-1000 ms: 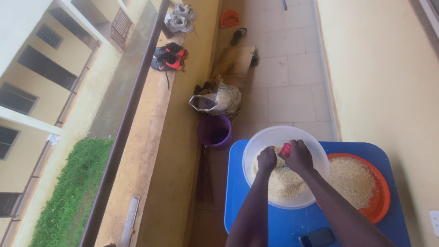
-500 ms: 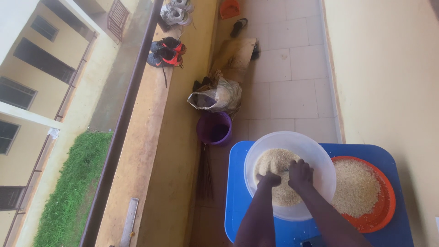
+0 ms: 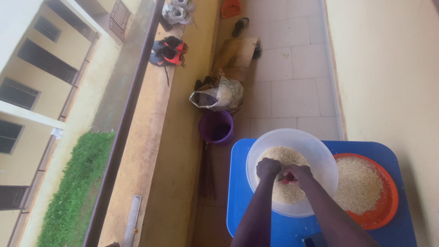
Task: Scooping grains from a large bowl into a tray using a small cup
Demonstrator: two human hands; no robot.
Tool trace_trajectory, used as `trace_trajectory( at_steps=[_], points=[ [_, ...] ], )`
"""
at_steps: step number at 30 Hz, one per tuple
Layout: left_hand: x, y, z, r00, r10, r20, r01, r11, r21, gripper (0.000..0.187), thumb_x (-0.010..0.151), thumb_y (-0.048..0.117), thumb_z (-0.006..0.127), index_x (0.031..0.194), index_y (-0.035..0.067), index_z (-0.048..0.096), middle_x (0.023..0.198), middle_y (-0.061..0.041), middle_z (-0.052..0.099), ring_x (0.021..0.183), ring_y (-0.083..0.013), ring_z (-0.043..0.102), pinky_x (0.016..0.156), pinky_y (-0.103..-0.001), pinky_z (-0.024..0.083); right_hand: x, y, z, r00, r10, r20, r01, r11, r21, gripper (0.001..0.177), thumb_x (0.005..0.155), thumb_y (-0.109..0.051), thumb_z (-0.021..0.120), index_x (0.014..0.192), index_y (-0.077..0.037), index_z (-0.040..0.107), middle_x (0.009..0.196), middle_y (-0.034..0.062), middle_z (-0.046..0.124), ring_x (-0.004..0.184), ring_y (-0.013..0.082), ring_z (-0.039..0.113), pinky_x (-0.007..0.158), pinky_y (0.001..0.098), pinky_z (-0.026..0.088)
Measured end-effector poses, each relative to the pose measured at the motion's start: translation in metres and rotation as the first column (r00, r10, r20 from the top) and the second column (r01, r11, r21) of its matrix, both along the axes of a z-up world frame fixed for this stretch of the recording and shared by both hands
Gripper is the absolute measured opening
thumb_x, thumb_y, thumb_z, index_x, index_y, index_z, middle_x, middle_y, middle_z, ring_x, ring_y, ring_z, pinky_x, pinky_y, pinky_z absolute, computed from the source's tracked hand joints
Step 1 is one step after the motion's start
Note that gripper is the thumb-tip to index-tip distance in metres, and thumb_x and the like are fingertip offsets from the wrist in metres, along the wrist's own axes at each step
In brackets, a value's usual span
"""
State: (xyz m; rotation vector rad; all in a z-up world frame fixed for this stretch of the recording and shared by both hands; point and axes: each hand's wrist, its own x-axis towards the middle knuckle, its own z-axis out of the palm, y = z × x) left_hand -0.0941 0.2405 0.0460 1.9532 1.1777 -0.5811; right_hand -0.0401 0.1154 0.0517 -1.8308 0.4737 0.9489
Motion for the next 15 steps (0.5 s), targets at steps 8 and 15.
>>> trace_trajectory(
  at_steps=[8,15],
  points=[
    [0.000,-0.006,0.072,0.675,0.489,0.553,-0.354,0.872,-0.340,0.058,0.100,0.056,0.036,0.103,0.019,0.082,0.110,-0.013,0.077,0.119,-0.0421,0.065,0.105,-0.048,0.047,0.029,0.006,0.003,0.965,-0.204,-0.168,0.246,0.924,0.293,0.035,0.068,0.008,0.071,0.100,0.018,0.060,0.083,0.0312,0.063,0.077,0.0497,0.072,0.074,0.0596,0.063],
    [-0.002,-0.031,0.151,0.510,0.621,0.595,-0.361,0.782,-0.508,0.054,0.102,0.046,0.038,0.102,0.018,0.084,0.106,-0.007,0.079,0.113,-0.0284,0.067,0.108,-0.037,0.046,0.024,0.007,0.060,0.953,-0.257,-0.157,0.295,0.905,0.307,0.038,0.066,0.008,0.067,0.100,0.018,0.055,0.077,0.0211,0.054,0.069,0.0452,0.070,0.070,0.0600,0.063]
  ],
)
